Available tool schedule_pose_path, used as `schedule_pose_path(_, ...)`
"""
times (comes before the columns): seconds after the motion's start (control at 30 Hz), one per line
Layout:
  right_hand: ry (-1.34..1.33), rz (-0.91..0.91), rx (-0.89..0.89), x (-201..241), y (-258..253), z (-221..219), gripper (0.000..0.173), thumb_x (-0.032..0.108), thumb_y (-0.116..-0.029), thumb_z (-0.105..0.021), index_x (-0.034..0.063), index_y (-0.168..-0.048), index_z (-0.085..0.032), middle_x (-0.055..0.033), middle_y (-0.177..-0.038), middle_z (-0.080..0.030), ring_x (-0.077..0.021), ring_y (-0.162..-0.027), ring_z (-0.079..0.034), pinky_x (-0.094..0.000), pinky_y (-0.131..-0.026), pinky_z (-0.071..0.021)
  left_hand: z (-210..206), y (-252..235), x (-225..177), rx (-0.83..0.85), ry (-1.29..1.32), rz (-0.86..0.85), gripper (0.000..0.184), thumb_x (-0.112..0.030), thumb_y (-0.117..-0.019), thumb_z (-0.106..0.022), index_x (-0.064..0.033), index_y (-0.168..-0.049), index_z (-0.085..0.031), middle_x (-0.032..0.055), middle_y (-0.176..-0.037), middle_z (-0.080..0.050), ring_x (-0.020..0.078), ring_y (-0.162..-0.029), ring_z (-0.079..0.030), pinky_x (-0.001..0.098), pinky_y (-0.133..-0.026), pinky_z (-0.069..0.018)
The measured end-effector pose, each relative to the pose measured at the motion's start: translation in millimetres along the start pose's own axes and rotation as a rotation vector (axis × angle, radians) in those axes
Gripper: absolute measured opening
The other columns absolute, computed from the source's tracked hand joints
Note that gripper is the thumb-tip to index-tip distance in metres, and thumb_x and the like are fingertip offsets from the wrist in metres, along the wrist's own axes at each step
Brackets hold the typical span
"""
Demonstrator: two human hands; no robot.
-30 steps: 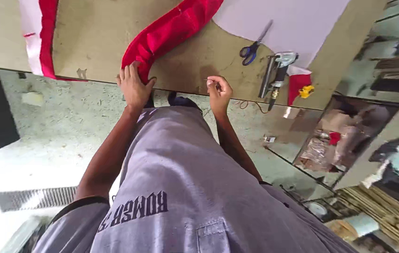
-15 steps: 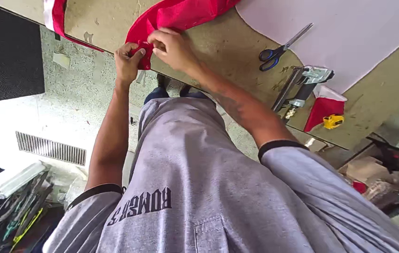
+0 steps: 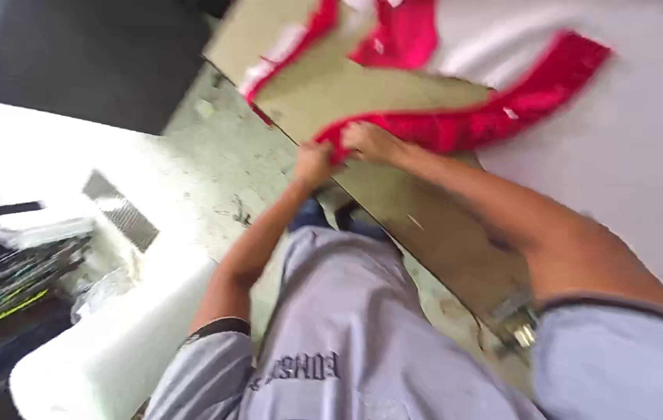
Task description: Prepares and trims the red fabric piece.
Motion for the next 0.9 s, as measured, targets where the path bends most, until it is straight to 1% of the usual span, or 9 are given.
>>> schedule_pose_path(0.07, -0.078, 0.060, -0.100, -11.4, -0.2, -7.0, 0.015, 0.007, -0.0935, -0.063, 0.0095, -0.104, -0.074, -0.0135, -0.111, -0.070, -0.0351, -0.113, -0.064, -0.0558, -0.100, -0.0502, -0.6, -6.6, -2.6, 0.036, -0.077, 0.037, 0.046, -0.058, -0.0878, -0.070, -0.0171, -0.107, -0.077, 0.0085, -0.105, -0.076, 0.0311, -0.111, -0.068, 0.0603, -0.110, -0.0429)
schedule_pose_path(0.13, -0.157, 0.074, -0.159, -20.4, 4.6, -12.4, 0.023, 0.004, -0.0929, -0.057, 0.0106, -0.107, -0.075, -0.0127, -0.111, -0.071, -0.0340, -0.111, -0.065, -0.0545, -0.100, -0.0505, -10.7, -15.0, 0.8, 0.043, -0.072, -0.087, 0.035, -0.050, -0.0944, -0.063, -0.0201, -0.105, -0.078, 0.0049, -0.102, -0.076, 0.0255, -0.110, -0.068, 0.0543, -0.113, -0.0424)
schedule_pose_path(0.23, -0.190, 0.068, -0.223, -26.2, 7.2, -14.1, 0.023, 0.019, -0.1001, -0.057, 0.0196, -0.113, -0.077, -0.0044, -0.111, -0.071, -0.0242, -0.109, -0.064, -0.0462, -0.099, -0.0516, -26.3, -20.4, 30.6, -0.094, 0.108, -0.400, 0.028, -0.040, -0.0970, -0.065, -0.0148, -0.096, -0.078, 0.0039, -0.092, -0.075, 0.0217, -0.101, -0.069, 0.0480, -0.109, -0.0466)
schedule_pose_path(0.27, -0.182, 0.061, -0.219, -24.3, 5.8, -15.8, 0.022, 0.025, -0.1026, -0.058, 0.0210, -0.114, -0.076, -0.0035, -0.111, -0.070, -0.0234, -0.109, -0.064, -0.0458, -0.098, -0.0513, -29.4, -18.2, 38.1, -0.137, 0.157, -0.470, 0.028, -0.037, -0.0963, -0.067, -0.0121, -0.091, -0.077, 0.0043, -0.088, -0.074, 0.0215, -0.097, -0.069, 0.0470, -0.106, -0.0488)
schedule_pose_path(0.33, -0.154, 0.040, -0.174, -19.3, 3.5, -15.4, 0.022, 0.028, -0.1041, -0.057, 0.0199, -0.114, -0.075, -0.0052, -0.109, -0.069, -0.0261, -0.107, -0.063, -0.0492, -0.094, -0.0505, -33.8, -15.5, 42.9, -0.160, 0.200, -0.532, 0.025, -0.034, -0.0941, -0.070, -0.0100, -0.088, -0.076, 0.0048, -0.086, -0.075, 0.0216, -0.093, -0.070, 0.0454, -0.098, -0.0527)
schedule_pose_path(0.4, -0.151, 0.035, -0.143, -19.2, 8.2, -17.5, 0.021, 0.024, -0.1045, -0.054, 0.0162, -0.108, -0.074, -0.0067, -0.105, -0.069, -0.0278, -0.103, -0.063, -0.0499, -0.090, -0.0495, -39.9, -16.2, 41.2, -0.145, 0.268, -0.581, 0.024, -0.032, -0.0938, -0.070, -0.0093, -0.087, -0.076, 0.0059, -0.086, -0.075, 0.0225, -0.092, -0.070, 0.0449, -0.094, -0.0525)
schedule_pose_path(0.57, -0.304, 0.130, -0.127, -31.4, 5.3, -28.3, 0.022, 0.015, -0.1032, -0.053, 0.0082, -0.102, -0.074, -0.0094, -0.099, -0.071, -0.0259, -0.099, -0.066, -0.0427, -0.087, -0.0529, -42.8, -25.1, 52.4, -0.092, 0.343, -0.700, 0.027, -0.031, -0.1003, -0.063, -0.0074, -0.092, -0.073, 0.0082, -0.083, -0.073, 0.0256, -0.089, -0.069, 0.0445, -0.089, -0.0521)
schedule_pose_path(0.7, -0.372, 0.201, -0.124, -37.2, 4.3, -27.6, 0.020, 0.008, -0.1013, -0.055, 0.0036, -0.100, -0.074, -0.0120, -0.095, -0.072, -0.0269, -0.093, -0.068, -0.0407, -0.082, -0.0554, -46.0, -30.4, 54.5, -0.043, 0.373, -0.755, 0.026, -0.028, -0.1007, -0.062, -0.0051, -0.089, -0.070, 0.0089, -0.078, -0.070, 0.0283, -0.085, -0.067, 0.0438, -0.080, -0.0508)
schedule_pose_path(0.9, -0.423, 0.247, -0.091, -39.6, 4.0, -25.3, 0.018, 0.006, -0.1001, -0.057, 0.0033, -0.101, -0.075, -0.0116, -0.094, -0.071, -0.0264, -0.090, -0.067, -0.0392, -0.080, -0.0555, -46.5, -32.4, 55.1, -0.009, 0.369, -0.803, 0.024, -0.025, -0.1013, -0.059, -0.0050, -0.094, -0.070, 0.0093, -0.086, -0.074, 0.0280, -0.088, -0.067, 0.0427, -0.079, -0.0505)
Point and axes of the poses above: each hand's wrist, its own y-axis away from the middle knuckle, its own z-axis out of the back of the hand, x = y × z, the point moved 2 cm from there along -y, towards the middle knuckle
